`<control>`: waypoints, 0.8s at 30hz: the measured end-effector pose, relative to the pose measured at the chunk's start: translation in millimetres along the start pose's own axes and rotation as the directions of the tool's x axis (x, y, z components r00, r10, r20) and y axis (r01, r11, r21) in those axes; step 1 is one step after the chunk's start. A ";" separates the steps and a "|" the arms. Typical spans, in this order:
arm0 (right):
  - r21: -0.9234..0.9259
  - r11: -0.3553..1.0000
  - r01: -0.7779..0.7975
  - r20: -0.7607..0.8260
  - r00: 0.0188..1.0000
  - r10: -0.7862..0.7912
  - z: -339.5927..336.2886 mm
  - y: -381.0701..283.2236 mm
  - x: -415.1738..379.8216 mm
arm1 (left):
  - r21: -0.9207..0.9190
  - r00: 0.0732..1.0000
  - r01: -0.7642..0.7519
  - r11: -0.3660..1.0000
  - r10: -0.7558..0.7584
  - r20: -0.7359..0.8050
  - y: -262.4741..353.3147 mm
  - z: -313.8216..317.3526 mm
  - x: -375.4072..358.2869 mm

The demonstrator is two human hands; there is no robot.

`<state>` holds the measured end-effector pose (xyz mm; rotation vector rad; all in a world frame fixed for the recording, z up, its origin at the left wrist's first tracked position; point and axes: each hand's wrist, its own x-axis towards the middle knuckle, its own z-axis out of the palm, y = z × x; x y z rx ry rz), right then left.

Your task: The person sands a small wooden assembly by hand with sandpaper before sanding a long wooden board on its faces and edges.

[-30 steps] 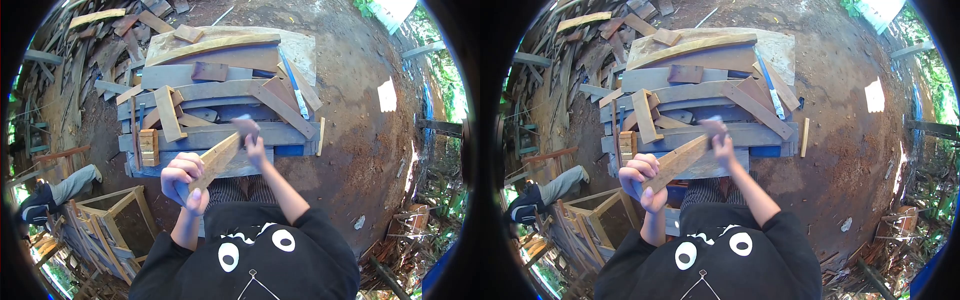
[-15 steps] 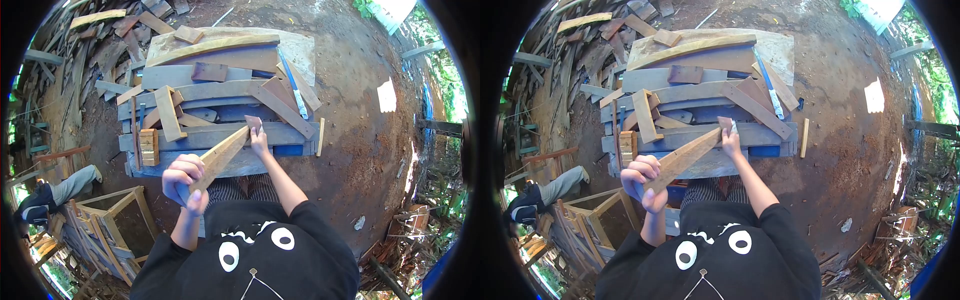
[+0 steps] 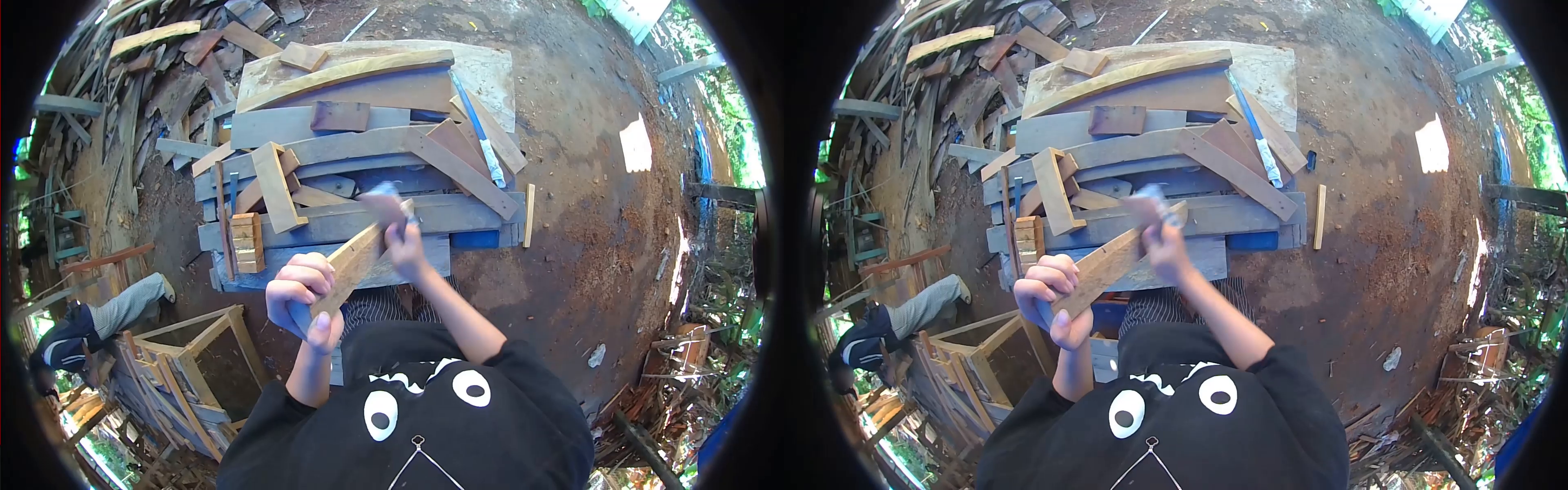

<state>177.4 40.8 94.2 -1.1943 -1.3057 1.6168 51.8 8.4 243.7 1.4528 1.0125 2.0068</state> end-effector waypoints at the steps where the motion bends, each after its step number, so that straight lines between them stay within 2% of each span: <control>1: -0.013 0.941 0.338 0.027 0.941 -0.337 13.1 -19.1 -11.9 | -0.009 1.000 0.003 1.000 -0.003 0.017 0.6 1.2 2.1; 2: 0.027 0.913 0.406 0.085 0.909 -0.407 13.9 -64.6 -24.0 | -0.017 0.999 0.005 1.000 -0.005 0.032 1.2 2.0 2.3; 4: 0.136 0.939 0.315 0.022 0.947 -0.321 5.9 -31.4 -22.7 | -0.048 0.997 0.010 0.999 -0.006 0.081 1.0 -1.8 -1.5; 6: 0.117 0.993 0.023 -0.098 0.995 -0.011 -20.2 35.9 10.8 | -0.061 0.993 0.010 0.998 -0.003 0.115 -0.1 -4.4 0.1; 7: -0.029 0.998 -0.059 -0.128 0.990 0.055 -39.5 68.7 30.1 | -0.059 0.993 0.014 0.998 -0.007 0.121 0.9 -4.1 0.5; 8: -0.170 0.975 -0.141 -0.168 0.979 0.112 -47.7 64.5 42.2 | -0.056 0.992 0.017 0.998 -0.009 0.130 1.2 -3.6 0.7; 11: -0.066 0.998 0.005 -0.133 0.991 -0.014 -24.3 38.7 30.1 | -0.087 0.993 -0.002 0.996 0.012 0.116 -2.6 1.0 0.9; 12: 0.048 0.985 0.166 -0.112 0.981 -0.160 -10.4 22.3 18.1 | -0.088 0.990 0.005 0.996 0.007 0.138 -2.4 -0.4 2.0; 14: 0.134 0.979 0.151 0.117 0.979 -0.167 -2.1 -38.0 -25.9 | -0.089 0.985 0.029 0.996 -0.013 0.174 -0.4 -3.8 1.3; 16: 0.140 0.939 0.314 -0.061 0.949 -0.308 1.8 -34.7 -36.8 | -0.155 0.956 0.011 0.988 0.035 0.291 -2.4 -8.4 -1.8; 18: 0.157 0.980 0.125 -0.026 0.992 -0.123 -21.2 -1.5 -10.1 | -0.144 0.950 0.023 0.989 0.023 0.312 -1.9 -14.0 1.0; 20: -0.169 0.968 -0.184 -0.002 0.982 0.187 -58.2 69.2 25.1 | -0.131 0.952 0.046 0.990 -0.004 0.308 -4.5 -20.3 6.4; 23: -0.198 0.978 -0.064 0.003 0.998 0.066 -47.8 53.5 30.1 | -0.118 0.951 0.054 0.992 -0.015 0.309 -7.2 -21.2 12.4; 24: -0.085 0.996 0.031 -0.003 1.000 -0.031 -34.7 31.7 19.9 | -0.113 0.950 0.053 0.992 -0.016 0.312 -7.7 -22.0 13.9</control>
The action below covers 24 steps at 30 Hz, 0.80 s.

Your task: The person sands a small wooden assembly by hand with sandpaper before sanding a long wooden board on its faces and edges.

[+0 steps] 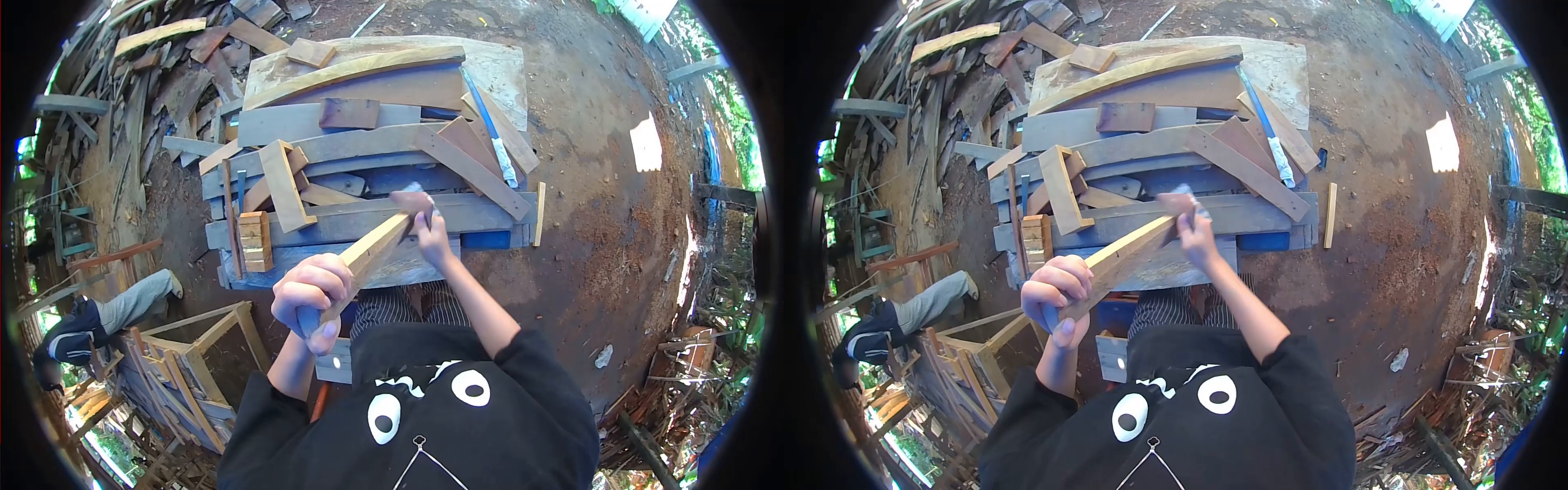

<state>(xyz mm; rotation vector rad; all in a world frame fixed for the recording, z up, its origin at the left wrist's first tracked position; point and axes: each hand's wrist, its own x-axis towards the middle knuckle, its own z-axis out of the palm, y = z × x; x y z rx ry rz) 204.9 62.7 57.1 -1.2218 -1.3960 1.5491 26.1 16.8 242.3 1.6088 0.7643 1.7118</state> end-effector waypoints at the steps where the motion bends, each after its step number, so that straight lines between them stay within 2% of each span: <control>1: 0.109 0.990 0.092 -0.024 0.996 -0.090 15.1 -31.6 -18.1 | -0.005 1.000 -0.003 1.000 0.003 0.012 0.3 -0.4 0.3; 2: 0.120 0.966 0.228 -0.038 0.974 -0.226 25.3 -61.4 -31.3 | -0.012 1.000 -0.007 1.000 0.007 0.020 0.3 0.3 0.4; 3: 0.047 0.927 0.373 -0.046 0.928 -0.371 30.4 -84.8 -37.6 | -0.019 1.000 -0.009 1.000 0.010 0.025 0.3 1.9 -1.1; 4: 0.014 0.900 0.435 -0.053 0.899 -0.434 32.7 -93.7 -40.2 | -0.027 0.999 -0.033 0.999 0.033 -0.001 -0.8 3.8 -2.6; 5: 0.006 0.902 0.431 -0.067 0.900 -0.430 30.8 -87.8 -38.0 | -0.035 0.998 -0.060 0.998 0.059 -0.022 -2.5 5.4 -2.5; 6: 0.042 0.953 0.301 -0.106 0.950 -0.295 23.0 -49.6 -27.9 | -0.042 0.995 -0.094 0.995 0.092 -0.041 -4.3 5.9 -1.2; 7: 0.088 0.982 0.168 -0.143 0.978 -0.154 15.3 -12.3 -17.8 | -0.035 0.998 -0.051 0.998 0.050 -0.034 -2.8 4.6 -0.3; 9: -0.097 0.981 -0.167 -0.065 0.985 0.162 -17.5 48.2 11.9 | -0.016 0.999 0.036 0.999 -0.037 -0.032 2.5 4.5 -2.2; 12: -0.059 0.997 -0.043 -0.032 0.999 0.041 -1.2 5.9 13.6 | -0.025 1.000 0.023 0.999 -0.023 0.007 -0.5 3.6 0.3; 14: 0.025 0.970 0.243 -0.073 0.968 -0.240 23.6 -30.8 -10.6 | -0.019 0.999 0.044 0.999 -0.044 -0.030 2.1 4.7 0.8; 16: 0.025 0.877 0.480 0.015 0.877 -0.481 29.7 -95.0 -27.8 | -0.025 0.999 0.028 0.999 -0.029 -0.029 1.0 7.9 -1.8; 18: -0.022 0.889 0.458 -0.025 0.888 -0.458 28.3 -70.0 -27.8 | -0.040 0.999 -0.018 0.999 0.019 0.028 0.0 7.7 -6.4; 19: -0.045 0.891 0.451 -0.045 0.890 -0.453 27.0 -49.0 -23.5 | -0.041 0.997 -0.076 0.996 0.075 -0.024 -2.5 7.8 -4.5; 21: 0.071 0.994 0.083 -0.041 0.996 -0.080 9.6 16.9 -0.9 | -0.016 0.996 -0.053 0.998 0.052 -0.069 -0.7 8.4 -2.0; 22: 0.000 0.999 0.040 -0.058 0.998 -0.040 -0.7 36.2 11.9 | -0.002 0.995 -0.044 0.999 0.043 -0.094 0.1 8.9 -0.6; 23: -0.094 0.993 0.074 -0.051 0.996 -0.080 -3.7 29.1 23.0 | 0.002 0.996 -0.029 1.000 0.030 -0.090 0.8 10.2 0.9; 24: 0.001 1.000 0.028 -0.022 0.999 -0.028 -1.1 22.0 20.0 | 0.011 0.996 -0.007 1.000 0.008 -0.088 1.9 9.1 1.2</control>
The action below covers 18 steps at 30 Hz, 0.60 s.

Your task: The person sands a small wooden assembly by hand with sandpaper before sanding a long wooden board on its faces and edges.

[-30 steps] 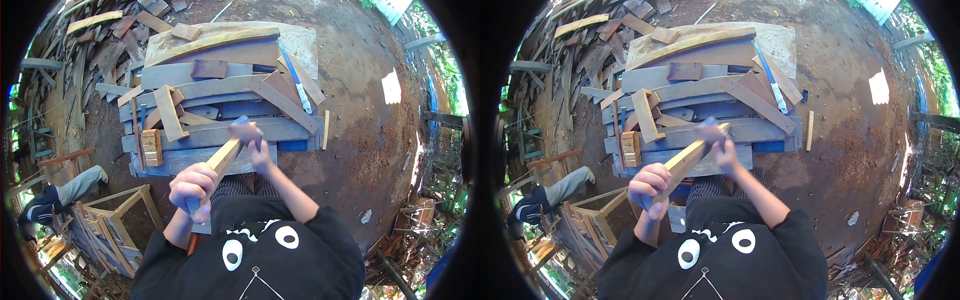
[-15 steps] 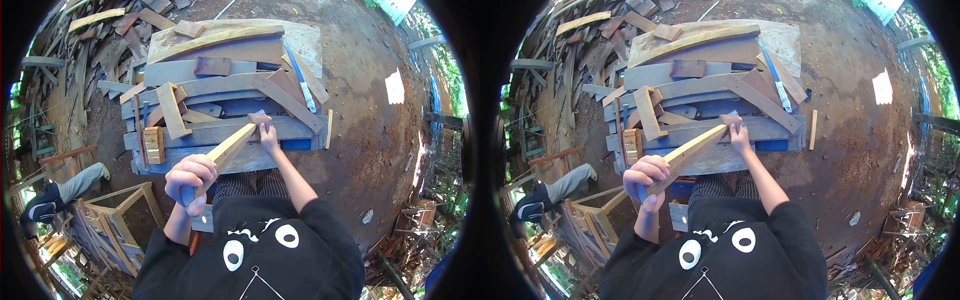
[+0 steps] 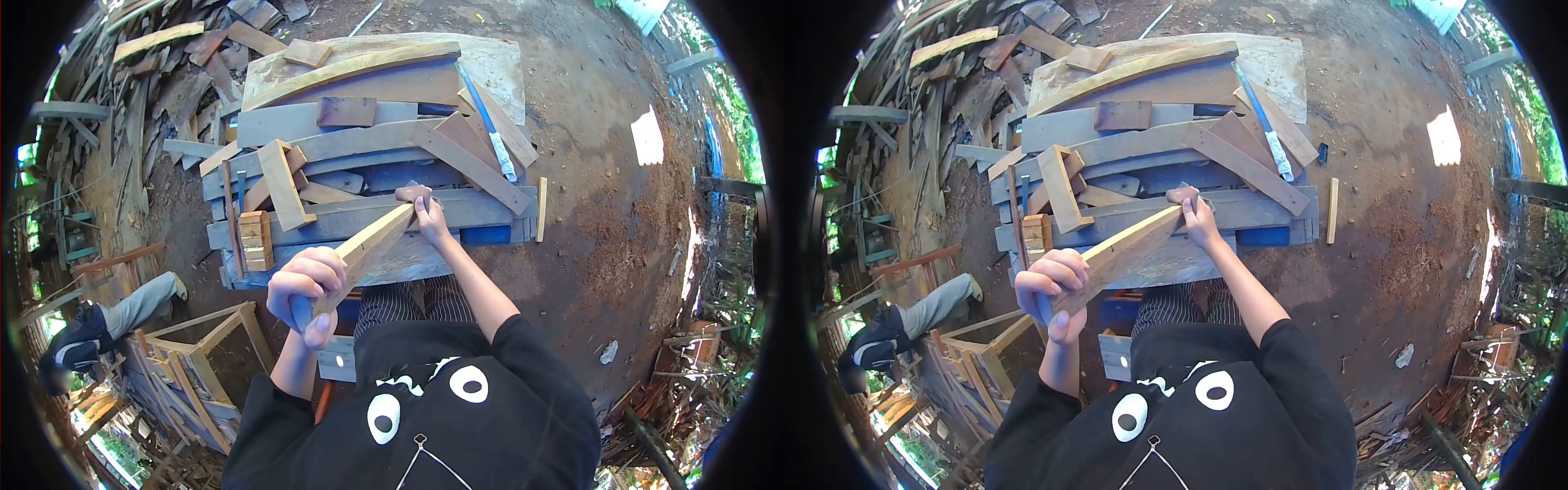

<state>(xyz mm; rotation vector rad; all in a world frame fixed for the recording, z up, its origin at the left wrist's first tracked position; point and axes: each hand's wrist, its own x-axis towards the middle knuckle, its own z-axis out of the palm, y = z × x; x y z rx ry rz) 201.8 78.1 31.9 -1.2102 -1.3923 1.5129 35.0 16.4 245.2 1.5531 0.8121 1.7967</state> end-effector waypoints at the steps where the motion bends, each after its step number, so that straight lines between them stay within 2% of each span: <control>1: 0.092 0.994 -0.050 0.034 0.998 0.047 3.3 -8.1 -7.5 | 0.010 1.000 0.021 1.000 -0.021 0.002 0.5 -1.5 0.6; 2: 0.178 0.978 -0.105 0.073 0.993 0.094 9.3 -40.8 -14.9 | 0.018 0.999 0.043 0.999 -0.043 0.000 0.5 -1.9 0.9; 3: 0.133 0.980 0.146 0.036 0.988 -0.152 23.3 -64.1 -24.2 | 0.013 0.999 0.033 0.999 -0.033 0.008 -0.2 -0.9 1.4; 4: 0.079 0.921 0.382 0.014 0.923 -0.384 34.1 -81.7 -32.3 | 0.006 1.000 0.029 1.000 -0.029 0.012 -0.1 1.4 -0.2; 7: 0.101 0.856 0.507 0.053 0.856 -0.514 34.5 -108.0 -41.2 | 0.007 0.999 0.026 1.000 -0.026 0.023 2.0 4.6 -7.5; 9: 0.141 0.976 0.167 -0.043 0.986 -0.162 32.4 -56.1 -35.4 | 0.016 0.999 0.015 1.000 -0.016 0.028 1.4 3.8 -6.6; 11: 0.209 0.968 -0.141 0.044 0.990 0.134 6.3 7.1 -7.8 | 0.028 1.000 0.013 1.000 -0.014 0.026 2.3 2.0 -5.7; 12: 0.014 1.000 0.020 0.010 1.000 -0.021 1.1 34.6 5.0 | 0.041 1.000 0.012 0.999 -0.012 -0.003 1.7 2.9 -5.0; 14: 0.026 0.994 0.110 -0.022 0.994 -0.110 4.6 19.6 4.1 | 0.065 0.999 0.024 0.998 -0.021 -0.042 1.5 2.1 -1.4; 16: 0.227 0.974 0.015 0.051 0.998 -0.027 20.3 -37.2 -16.2 | 0.040 1.000 0.013 0.999 -0.012 -0.020 0.4 3.4 -0.8; 18: 0.182 0.954 0.238 0.011 0.970 -0.244 38.4 -84.9 -36.2 | 0.023 1.000 0.001 1.000 0.000 -0.009 1.9 11.3 -4.7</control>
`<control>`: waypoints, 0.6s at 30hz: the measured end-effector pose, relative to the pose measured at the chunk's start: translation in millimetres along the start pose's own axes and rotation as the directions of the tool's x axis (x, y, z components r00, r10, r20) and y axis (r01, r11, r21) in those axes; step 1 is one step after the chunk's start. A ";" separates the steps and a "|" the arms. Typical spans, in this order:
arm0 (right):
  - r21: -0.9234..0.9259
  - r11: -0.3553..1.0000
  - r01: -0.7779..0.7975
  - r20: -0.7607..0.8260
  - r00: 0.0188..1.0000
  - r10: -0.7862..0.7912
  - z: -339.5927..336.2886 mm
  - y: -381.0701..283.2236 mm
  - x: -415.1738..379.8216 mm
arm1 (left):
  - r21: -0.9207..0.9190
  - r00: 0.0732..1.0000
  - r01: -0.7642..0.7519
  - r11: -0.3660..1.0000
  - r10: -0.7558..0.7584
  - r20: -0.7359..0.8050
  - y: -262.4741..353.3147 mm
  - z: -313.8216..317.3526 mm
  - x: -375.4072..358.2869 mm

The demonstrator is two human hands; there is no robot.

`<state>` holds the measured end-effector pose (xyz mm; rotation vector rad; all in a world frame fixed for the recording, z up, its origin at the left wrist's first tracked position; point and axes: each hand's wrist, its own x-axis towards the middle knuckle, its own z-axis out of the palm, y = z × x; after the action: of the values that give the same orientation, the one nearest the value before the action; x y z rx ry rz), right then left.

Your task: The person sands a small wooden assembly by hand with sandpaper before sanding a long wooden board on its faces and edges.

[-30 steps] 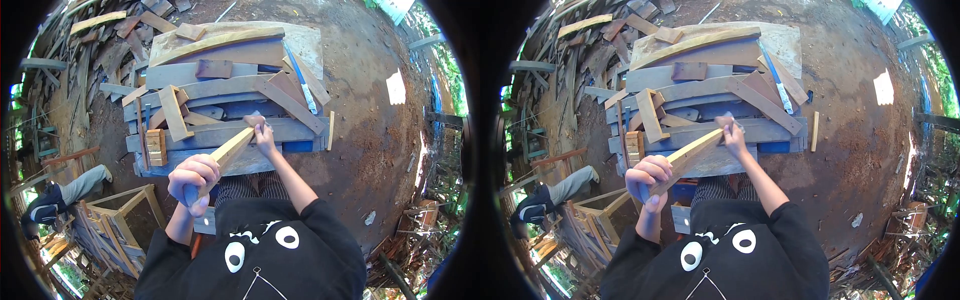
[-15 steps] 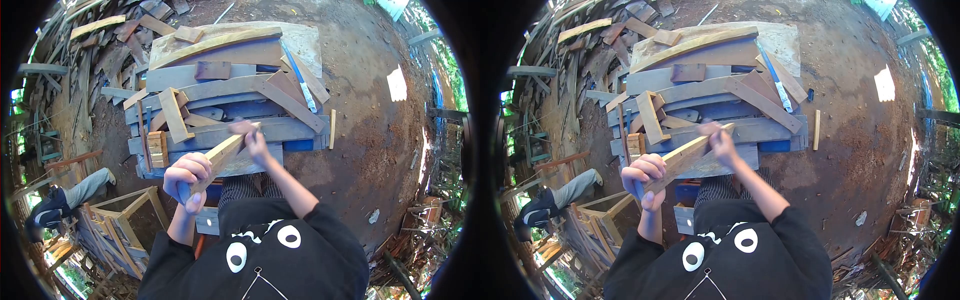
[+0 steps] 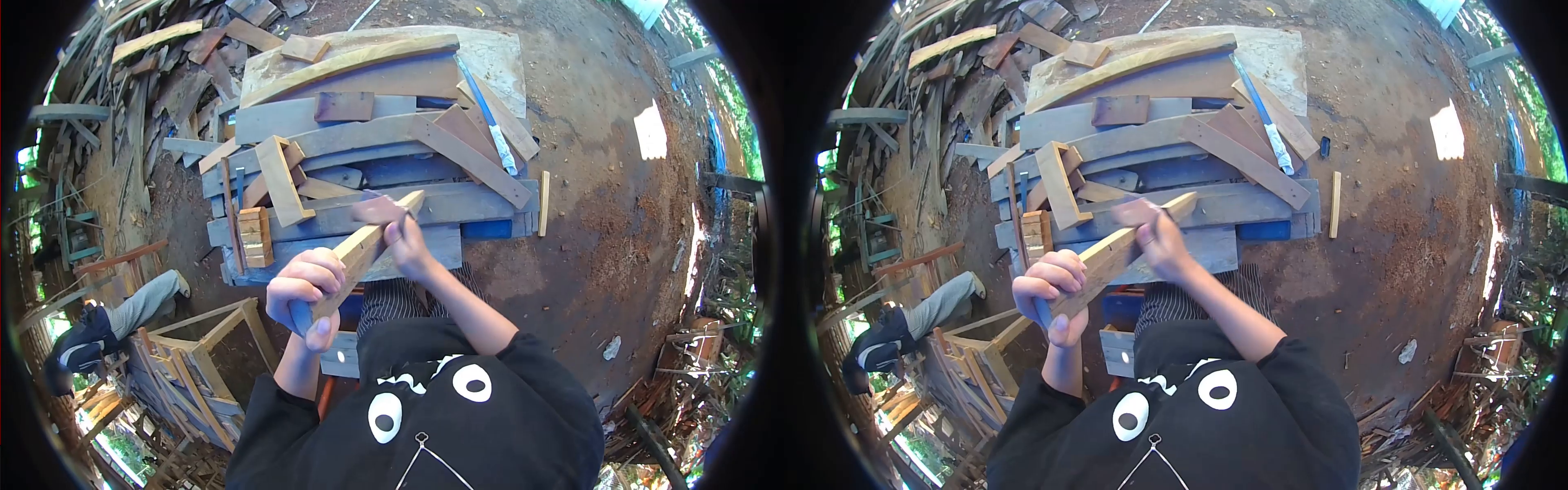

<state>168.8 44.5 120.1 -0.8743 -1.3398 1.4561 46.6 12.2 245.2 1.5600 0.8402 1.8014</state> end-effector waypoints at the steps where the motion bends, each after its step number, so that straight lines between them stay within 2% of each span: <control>1: -0.024 0.997 0.069 0.045 0.997 -0.067 -0.3 -9.5 -0.5 | 0.017 0.997 -0.039 0.999 0.040 -0.066 -2.3 0.7 -1.2; 3: -0.063 0.973 0.221 0.141 0.967 -0.211 -2.8 -18.6 2.9 | 0.011 0.997 -0.066 0.998 0.067 -0.042 -3.5 2.8 -3.4; 5: -0.088 0.990 0.106 0.081 0.992 -0.099 -18.0 24.7 -2.5 | 0.017 0.996 -0.080 0.997 0.081 -0.045 -2.7 3.1 -5.1; 6: -0.077 0.987 -0.138 0.054 0.988 0.143 -34.7 38.4 0.9 | 0.014 0.998 -0.057 0.998 0.057 -0.018 -0.6 2.5 -6.3; 7: -0.064 0.927 -0.369 0.033 0.928 0.371 -54.9 55.0 9.2 | 0.010 0.999 -0.041 0.999 0.041 0.007 0.2 2.6 -6.5; 8: -0.294 0.933 -0.208 0.011 0.975 0.220 -68.6 97.9 12.6 | 0.008 0.999 -0.031 0.999 0.030 0.029 -0.4 3.7 -5.9; 10: -0.271 0.933 -0.238 -0.021 0.970 0.241 -59.5 99.8 17.3 | 0.046 0.997 -0.033 0.998 0.036 -0.072 -0.9 9.3 -1.4; 12: -0.030 0.996 -0.083 0.031 0.996 0.083 -30.8 43.5 6.8 | 0.073 0.991 -0.024 0.997 0.033 -0.133 -1.8 8.5 1.9; 14: 0.030 0.993 0.116 0.072 0.990 -0.118 -5.4 -25.2 -2.9 | 0.088 0.989 -0.039 0.995 0.051 -0.137 -2.6 11.6 -0.9; 17: 0.080 0.983 0.166 0.213 0.960 -0.179 -12.2 -39.4 -5.1 | 0.094 0.985 -0.044 0.995 0.059 -0.162 1.1 19.7 -13.6; 18: 0.092 0.993 0.074 0.105 0.991 -0.083 -18.5 -19.2 -6.9 | 0.096 0.986 -0.045 0.994 0.060 -0.156 1.4 19.3 -15.0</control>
<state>191.6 43.0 135.6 -0.6864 -1.3644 1.5074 67.5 1.0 239.3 1.5236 0.9773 1.9707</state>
